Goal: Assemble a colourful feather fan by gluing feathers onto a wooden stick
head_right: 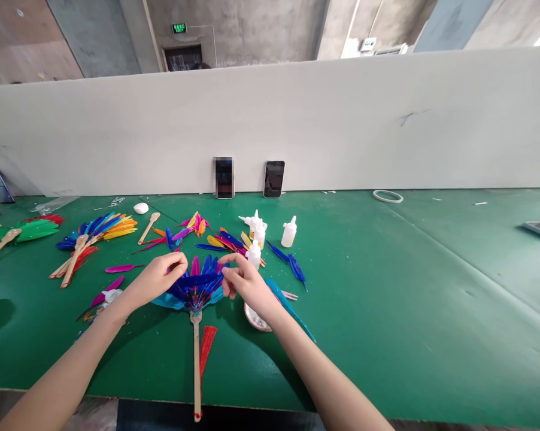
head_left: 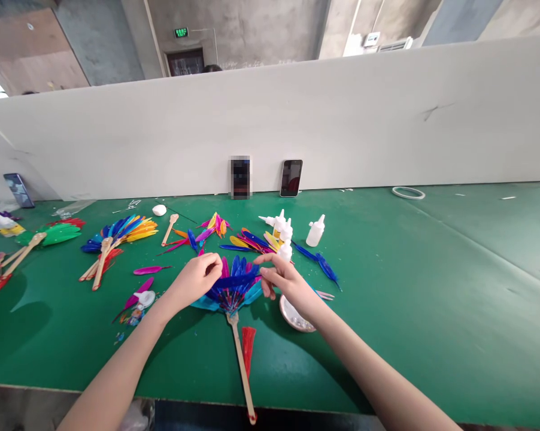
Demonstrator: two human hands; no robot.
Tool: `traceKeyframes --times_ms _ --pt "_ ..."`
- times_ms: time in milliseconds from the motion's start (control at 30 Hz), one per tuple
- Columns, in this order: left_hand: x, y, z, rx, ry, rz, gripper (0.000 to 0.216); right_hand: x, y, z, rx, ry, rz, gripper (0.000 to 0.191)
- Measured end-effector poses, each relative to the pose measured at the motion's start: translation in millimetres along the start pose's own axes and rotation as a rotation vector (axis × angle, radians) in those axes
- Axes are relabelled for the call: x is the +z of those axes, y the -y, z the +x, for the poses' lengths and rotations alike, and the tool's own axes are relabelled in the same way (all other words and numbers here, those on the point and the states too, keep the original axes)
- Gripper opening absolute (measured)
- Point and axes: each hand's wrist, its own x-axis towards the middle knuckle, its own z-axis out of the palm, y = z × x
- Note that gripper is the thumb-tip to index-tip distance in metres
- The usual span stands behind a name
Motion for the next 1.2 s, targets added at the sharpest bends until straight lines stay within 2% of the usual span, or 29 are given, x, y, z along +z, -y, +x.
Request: traceKeyframes --times_ms 100,233,300,367,433,500,600,800,967,1200 --pt "-11 4 -2 -0.06 -0.012 0.196 0.02 0 0 0 0.011 -0.012 0.03 0.02" --pt "-26 21 -5 -0.291 0.034 0.63 0.023 -1 -1 1 0.0 -0.063 0.065 0.02" --pt "-31 28 -5 -0.342 0.046 0.714 0.022 -1 -2 1 0.004 -0.089 0.067 0.02" --pt "-31 29 -5 -0.31 0.026 0.625 0.024 -1 -3 2 0.011 -0.092 0.064 0.02" --pt "-27 22 -5 -0.217 0.035 0.365 0.026 -1 -5 2 0.012 -0.071 0.06 0.021" --pt "-19 11 -4 -0.111 0.129 0.033 0.025 0 -6 2 0.008 -0.047 0.056 0.021" --pt "-4 -3 -4 -0.047 0.227 -0.214 0.025 1 -6 2 0.005 -0.017 0.051 0.022" --pt "16 -2 -1 -0.093 0.219 -0.355 0.016 2 -4 1 0.009 -0.009 0.037 0.023" --pt "13 -2 -1 -0.137 0.26 -0.49 0.014 1 -6 3 -0.001 0.004 0.041 0.026" --pt "11 -5 -3 -0.15 0.301 -0.542 0.012 -1 -6 2 -0.008 0.006 0.045 0.026"
